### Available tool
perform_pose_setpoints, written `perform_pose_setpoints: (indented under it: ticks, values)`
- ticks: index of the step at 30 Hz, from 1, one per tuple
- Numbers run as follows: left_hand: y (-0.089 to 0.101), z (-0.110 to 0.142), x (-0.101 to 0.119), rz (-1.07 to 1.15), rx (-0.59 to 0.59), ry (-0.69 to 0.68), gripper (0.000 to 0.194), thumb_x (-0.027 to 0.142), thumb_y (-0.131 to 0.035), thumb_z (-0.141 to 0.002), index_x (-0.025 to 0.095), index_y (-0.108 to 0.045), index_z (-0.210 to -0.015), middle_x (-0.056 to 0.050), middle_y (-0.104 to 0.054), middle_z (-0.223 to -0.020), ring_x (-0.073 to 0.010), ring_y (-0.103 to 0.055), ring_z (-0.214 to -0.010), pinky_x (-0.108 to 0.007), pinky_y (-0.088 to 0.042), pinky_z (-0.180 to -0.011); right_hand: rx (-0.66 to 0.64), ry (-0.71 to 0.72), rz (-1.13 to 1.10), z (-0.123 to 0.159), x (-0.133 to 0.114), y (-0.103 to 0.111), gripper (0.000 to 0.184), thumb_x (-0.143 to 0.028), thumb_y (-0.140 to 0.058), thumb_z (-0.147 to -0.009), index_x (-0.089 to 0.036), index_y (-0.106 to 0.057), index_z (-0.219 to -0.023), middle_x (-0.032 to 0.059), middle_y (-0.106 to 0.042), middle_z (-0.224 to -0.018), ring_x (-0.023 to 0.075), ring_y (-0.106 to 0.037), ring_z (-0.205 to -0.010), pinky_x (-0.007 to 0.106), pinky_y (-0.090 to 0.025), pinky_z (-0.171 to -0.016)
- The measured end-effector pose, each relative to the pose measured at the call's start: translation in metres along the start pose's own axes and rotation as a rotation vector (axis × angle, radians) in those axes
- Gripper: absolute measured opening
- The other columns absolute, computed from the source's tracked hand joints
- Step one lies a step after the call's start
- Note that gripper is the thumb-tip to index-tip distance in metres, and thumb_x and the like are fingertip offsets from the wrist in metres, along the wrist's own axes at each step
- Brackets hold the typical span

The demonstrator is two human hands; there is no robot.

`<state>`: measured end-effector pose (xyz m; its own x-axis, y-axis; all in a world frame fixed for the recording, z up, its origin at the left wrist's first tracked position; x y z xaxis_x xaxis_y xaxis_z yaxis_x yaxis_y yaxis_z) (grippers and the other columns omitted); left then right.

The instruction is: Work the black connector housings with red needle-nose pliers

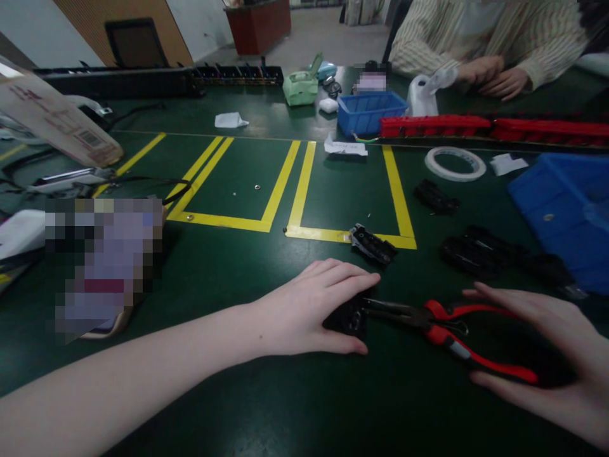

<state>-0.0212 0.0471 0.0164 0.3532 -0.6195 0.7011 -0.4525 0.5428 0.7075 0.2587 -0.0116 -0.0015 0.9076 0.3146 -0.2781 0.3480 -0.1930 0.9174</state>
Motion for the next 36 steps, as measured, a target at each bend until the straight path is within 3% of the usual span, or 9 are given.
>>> perform_pose_setpoints:
  ticks: [7,11,16,20,23,25,29,31,36]
  values:
    - [-0.003,0.000,0.001,-0.017,0.021,-0.007,0.070,0.036,-0.071,-0.080,0.018,-0.037,-0.139,-0.011,-0.049,-0.137,-0.0263,-0.044,-0.126,-0.044,-0.038,-0.104,-0.077,0.241,0.075,-0.008,-0.023,-0.008,0.073,-0.052,-0.054,-0.081,-0.024,-0.032,-0.145,0.0122,-0.052,-0.133,0.0335,-0.056,-0.113,0.048,-0.053,-0.087]
    - [-0.001,0.000,0.004,-0.042,0.033,0.006,0.067,0.030,-0.068,-0.079,0.014,-0.039,-0.138,-0.012,-0.048,-0.139,-0.0250,-0.041,-0.130,-0.045,-0.033,-0.110,-0.061,0.254,0.131,-0.012,-0.037,-0.012,0.055,-0.045,-0.053,-0.086,-0.023,-0.044,-0.136,0.0114,-0.058,-0.122,0.0285,-0.059,-0.107,0.043,-0.054,-0.083]
    - [-0.002,0.001,0.007,-0.058,0.016,-0.010,0.068,0.019,-0.057,-0.079,0.016,-0.034,-0.142,-0.009,-0.046,-0.142,-0.0228,-0.039,-0.134,-0.050,-0.018,-0.118,-0.030,0.271,0.085,-0.012,-0.035,-0.007,0.041,-0.037,-0.053,-0.087,-0.021,-0.049,-0.125,0.0108,-0.059,-0.115,0.0245,-0.060,-0.101,0.037,-0.054,-0.081]
    - [-0.004,0.003,0.007,-0.058,0.023,-0.028,0.075,0.014,-0.051,-0.079,0.019,-0.022,-0.148,-0.008,-0.037,-0.149,-0.0221,-0.036,-0.137,-0.050,-0.019,-0.118,0.048,0.200,-0.004,-0.012,-0.030,-0.002,0.037,-0.042,-0.052,-0.088,-0.022,-0.050,-0.119,0.0108,-0.057,-0.111,0.0244,-0.059,-0.100,0.038,-0.052,-0.082]
    - [-0.003,0.004,0.006,-0.069,0.082,0.033,0.078,0.018,-0.055,-0.080,0.021,-0.016,-0.148,-0.009,-0.030,-0.152,-0.0266,-0.032,-0.138,-0.052,-0.026,-0.114,0.096,0.291,0.005,-0.017,-0.034,-0.002,0.036,-0.035,-0.054,-0.087,-0.021,-0.049,-0.120,0.0119,-0.057,-0.111,0.0261,-0.058,-0.102,0.041,-0.051,-0.084]
    - [-0.001,0.005,0.004,-0.093,0.145,0.111,0.074,0.024,-0.062,-0.079,0.022,-0.026,-0.144,-0.011,-0.035,-0.147,-0.0297,-0.035,-0.134,-0.051,-0.034,-0.109,0.143,0.409,0.055,-0.025,-0.039,-0.003,0.035,-0.023,-0.053,-0.085,-0.018,-0.049,-0.119,0.0134,-0.059,-0.110,0.0270,-0.058,-0.104,0.044,-0.050,-0.086]
    - [0.002,0.003,0.003,-0.144,0.161,0.192,0.037,0.028,-0.068,-0.080,0.021,-0.053,-0.113,-0.006,-0.052,-0.121,-0.0271,-0.048,-0.114,-0.048,-0.042,-0.098,0.204,0.556,0.130,-0.050,-0.047,-0.007,0.033,-0.008,-0.049,-0.077,-0.015,-0.051,-0.109,0.0134,-0.063,-0.105,0.0280,-0.059,-0.105,0.049,-0.049,-0.091]
    - [0.002,0.002,0.003,-0.155,0.130,0.201,0.027,0.029,-0.068,-0.082,0.020,-0.055,-0.104,-0.005,-0.054,-0.114,-0.0252,-0.049,-0.107,-0.045,-0.044,-0.092,0.217,0.591,0.138,-0.061,-0.051,-0.009,0.031,-0.008,-0.050,-0.076,-0.016,-0.052,-0.106,0.0120,-0.064,-0.100,0.0268,-0.061,-0.099,0.047,-0.052,-0.086]
    - [0.001,0.001,0.004,-0.086,0.080,0.168,0.031,0.027,-0.068,-0.084,0.018,-0.052,-0.109,-0.003,-0.059,-0.106,-0.0211,-0.055,-0.095,-0.037,-0.047,-0.081,0.229,0.635,0.087,-0.066,-0.055,-0.010,0.026,-0.024,-0.062,-0.080,-0.016,-0.054,-0.103,0.0111,-0.065,-0.093,0.0250,-0.061,-0.092,0.045,-0.053,-0.086]
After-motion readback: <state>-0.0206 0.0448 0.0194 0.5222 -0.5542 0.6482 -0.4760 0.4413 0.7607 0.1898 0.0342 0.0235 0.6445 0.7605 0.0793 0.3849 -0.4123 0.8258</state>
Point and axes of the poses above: each hand's wrist, its own z-axis away from the middle knuckle, its own y-axis out of the back of the hand, x = y × z, the point moved 4 cm from there along -z, towards the middle knuckle
